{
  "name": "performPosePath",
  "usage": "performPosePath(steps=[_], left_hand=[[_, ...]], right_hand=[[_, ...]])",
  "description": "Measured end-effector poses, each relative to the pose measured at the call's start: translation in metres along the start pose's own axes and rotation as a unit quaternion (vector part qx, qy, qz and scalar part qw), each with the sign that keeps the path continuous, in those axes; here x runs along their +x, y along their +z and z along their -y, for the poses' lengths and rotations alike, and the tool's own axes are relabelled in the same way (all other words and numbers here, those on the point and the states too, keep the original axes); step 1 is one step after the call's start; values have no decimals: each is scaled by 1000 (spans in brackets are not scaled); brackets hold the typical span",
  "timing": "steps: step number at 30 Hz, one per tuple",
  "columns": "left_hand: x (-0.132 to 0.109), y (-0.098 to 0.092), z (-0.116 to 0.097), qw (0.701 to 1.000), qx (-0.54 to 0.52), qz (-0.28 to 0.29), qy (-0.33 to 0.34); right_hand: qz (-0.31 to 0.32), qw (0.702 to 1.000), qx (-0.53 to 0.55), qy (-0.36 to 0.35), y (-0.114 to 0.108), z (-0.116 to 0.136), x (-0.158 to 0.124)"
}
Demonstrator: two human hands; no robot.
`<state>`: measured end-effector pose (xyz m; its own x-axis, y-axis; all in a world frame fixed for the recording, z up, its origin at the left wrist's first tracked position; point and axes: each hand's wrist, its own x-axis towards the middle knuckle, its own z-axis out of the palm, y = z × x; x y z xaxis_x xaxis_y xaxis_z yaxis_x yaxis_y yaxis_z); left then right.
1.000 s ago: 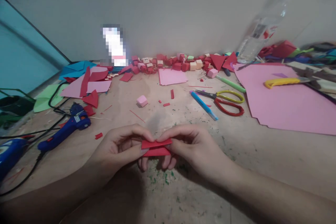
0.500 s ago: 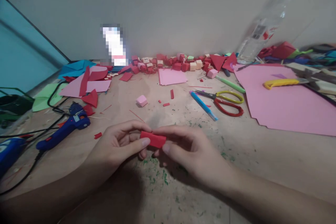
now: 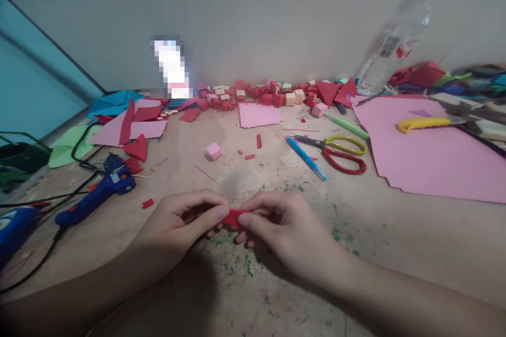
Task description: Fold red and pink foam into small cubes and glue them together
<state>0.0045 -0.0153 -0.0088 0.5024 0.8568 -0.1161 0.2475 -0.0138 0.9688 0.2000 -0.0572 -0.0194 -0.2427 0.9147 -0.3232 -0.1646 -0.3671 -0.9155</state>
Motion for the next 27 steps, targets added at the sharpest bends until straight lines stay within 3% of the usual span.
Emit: performPosePath(steps=[8, 16, 27], left_hand=[[0, -5, 0, 994, 107, 2, 36], [-3, -3, -3, 974, 184, 18, 128], [0, -6, 0, 973, 191, 76, 101]], right_hand=[[5, 999, -38, 21, 1, 0, -2], [59, 990, -126, -38, 0, -8, -4], [74, 969, -222, -73, -2, -2, -6]])
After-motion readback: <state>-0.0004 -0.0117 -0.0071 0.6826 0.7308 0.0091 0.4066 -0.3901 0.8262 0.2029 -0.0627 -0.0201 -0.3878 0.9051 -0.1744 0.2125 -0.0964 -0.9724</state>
